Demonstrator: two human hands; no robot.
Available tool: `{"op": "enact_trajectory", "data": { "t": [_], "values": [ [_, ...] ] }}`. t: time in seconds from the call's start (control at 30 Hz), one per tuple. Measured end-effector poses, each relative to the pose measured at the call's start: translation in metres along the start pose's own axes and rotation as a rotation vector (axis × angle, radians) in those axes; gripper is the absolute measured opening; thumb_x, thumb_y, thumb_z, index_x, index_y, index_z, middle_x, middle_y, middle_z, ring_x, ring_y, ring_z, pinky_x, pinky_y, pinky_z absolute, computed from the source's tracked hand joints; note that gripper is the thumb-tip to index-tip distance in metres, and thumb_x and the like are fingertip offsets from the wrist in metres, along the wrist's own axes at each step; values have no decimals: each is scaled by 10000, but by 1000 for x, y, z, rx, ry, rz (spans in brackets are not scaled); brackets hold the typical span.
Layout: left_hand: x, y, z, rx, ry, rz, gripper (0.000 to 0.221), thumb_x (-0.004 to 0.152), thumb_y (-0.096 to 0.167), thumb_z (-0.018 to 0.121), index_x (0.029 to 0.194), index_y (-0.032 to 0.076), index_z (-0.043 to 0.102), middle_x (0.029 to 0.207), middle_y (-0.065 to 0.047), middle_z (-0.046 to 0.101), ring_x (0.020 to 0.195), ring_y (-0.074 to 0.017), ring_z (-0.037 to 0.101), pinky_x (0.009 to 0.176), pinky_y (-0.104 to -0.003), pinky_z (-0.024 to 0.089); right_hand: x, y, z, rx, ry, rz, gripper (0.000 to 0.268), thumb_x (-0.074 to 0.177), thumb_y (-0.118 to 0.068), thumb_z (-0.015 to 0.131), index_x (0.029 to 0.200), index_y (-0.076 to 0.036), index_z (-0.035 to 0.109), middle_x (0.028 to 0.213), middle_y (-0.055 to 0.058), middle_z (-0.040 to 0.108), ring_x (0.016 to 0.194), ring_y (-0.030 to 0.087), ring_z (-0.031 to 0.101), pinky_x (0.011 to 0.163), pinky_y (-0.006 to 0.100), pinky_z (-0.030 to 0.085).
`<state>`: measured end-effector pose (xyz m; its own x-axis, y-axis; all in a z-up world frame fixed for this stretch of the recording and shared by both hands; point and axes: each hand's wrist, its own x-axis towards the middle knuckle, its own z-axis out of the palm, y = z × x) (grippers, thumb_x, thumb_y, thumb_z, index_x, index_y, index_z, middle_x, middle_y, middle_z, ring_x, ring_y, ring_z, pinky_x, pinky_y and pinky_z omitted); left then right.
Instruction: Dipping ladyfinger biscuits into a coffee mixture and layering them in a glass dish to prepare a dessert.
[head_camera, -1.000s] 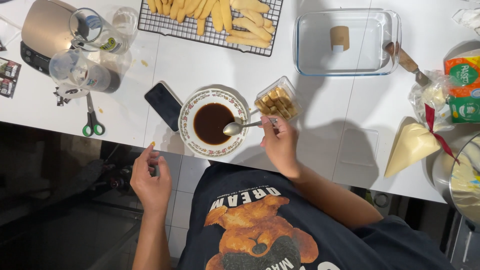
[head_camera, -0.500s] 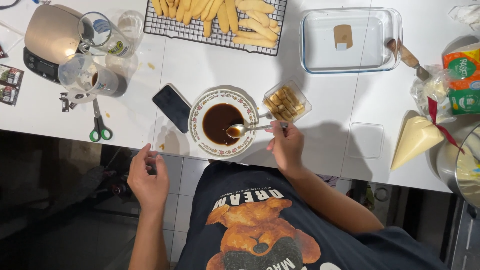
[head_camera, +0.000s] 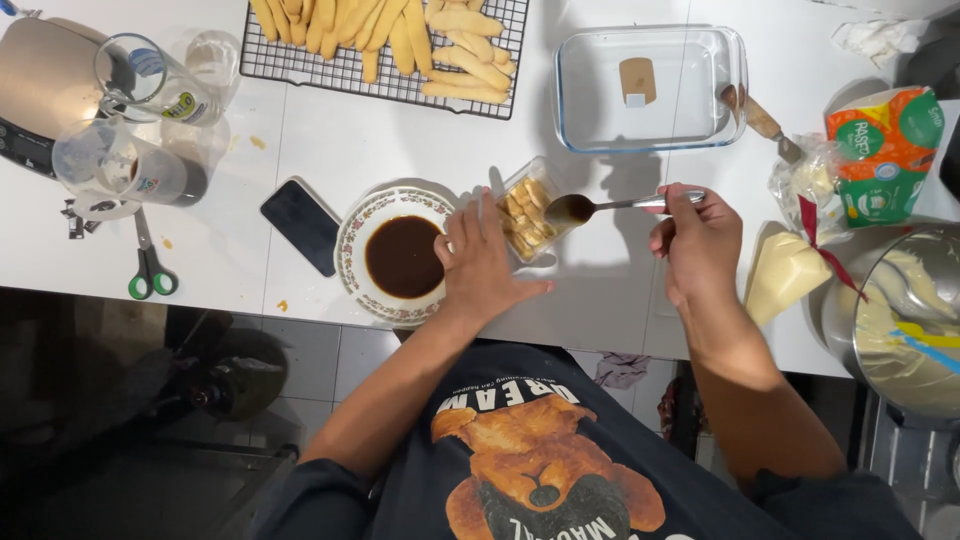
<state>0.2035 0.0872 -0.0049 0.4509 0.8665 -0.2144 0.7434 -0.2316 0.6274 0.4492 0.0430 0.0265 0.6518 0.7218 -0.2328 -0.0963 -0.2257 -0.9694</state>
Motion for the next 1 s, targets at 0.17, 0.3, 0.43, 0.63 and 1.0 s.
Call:
{"op": "enact_trajectory", "data": {
  "t": [0.17,0.3,0.43,0.63,1.0],
  "values": [
    [25,0,7,56,-109,-88,1324,697,289,918,1621,-57,34,1513,-330,435,1436,-467,245,1033,-601,25,40,-8,-18,-205,-146,0,171,1112,-110,527,1089,-5,661,888,179,675,475,110,600,404,204,431],
    [40,1,-8,70,-179,-57,1263,654,113,878,1635,2,90,1602,-257,372,1474,-421,216,1055,-585,24,63,-4,-8,-240,-202,6,160,1099,-80,550,1073,9,681,836,153,666,453,114,584,414,224,444],
    [47,14,-26,56,-243,11,1241,615,17,809,1641,32,111,1651,-233,315,1529,-381,158,1059,-604,18,69,-12,10,-332,-291,36,187,1104,-67,503,1063,21,663,827,141,662,484,102,565,478,214,451],
    [65,-2,-5,73,-265,151,1253,619,100,815,1638,15,90,1505,-261,493,1446,-371,356,1058,-622,49,98,6,23,-459,-524,-16,221,1129,-88,483,1030,-1,660,810,150,660,537,150,604,531,250,492],
    [73,6,-14,139,-414,182,1306,640,40,895,1642,32,58,1543,-242,471,1451,-382,374,1078,-644,53,93,-7,44,-741,-749,-277,253,1136,-140,541,979,21,658,695,171,617,585,322,662,588,382,509]
  ]
}}
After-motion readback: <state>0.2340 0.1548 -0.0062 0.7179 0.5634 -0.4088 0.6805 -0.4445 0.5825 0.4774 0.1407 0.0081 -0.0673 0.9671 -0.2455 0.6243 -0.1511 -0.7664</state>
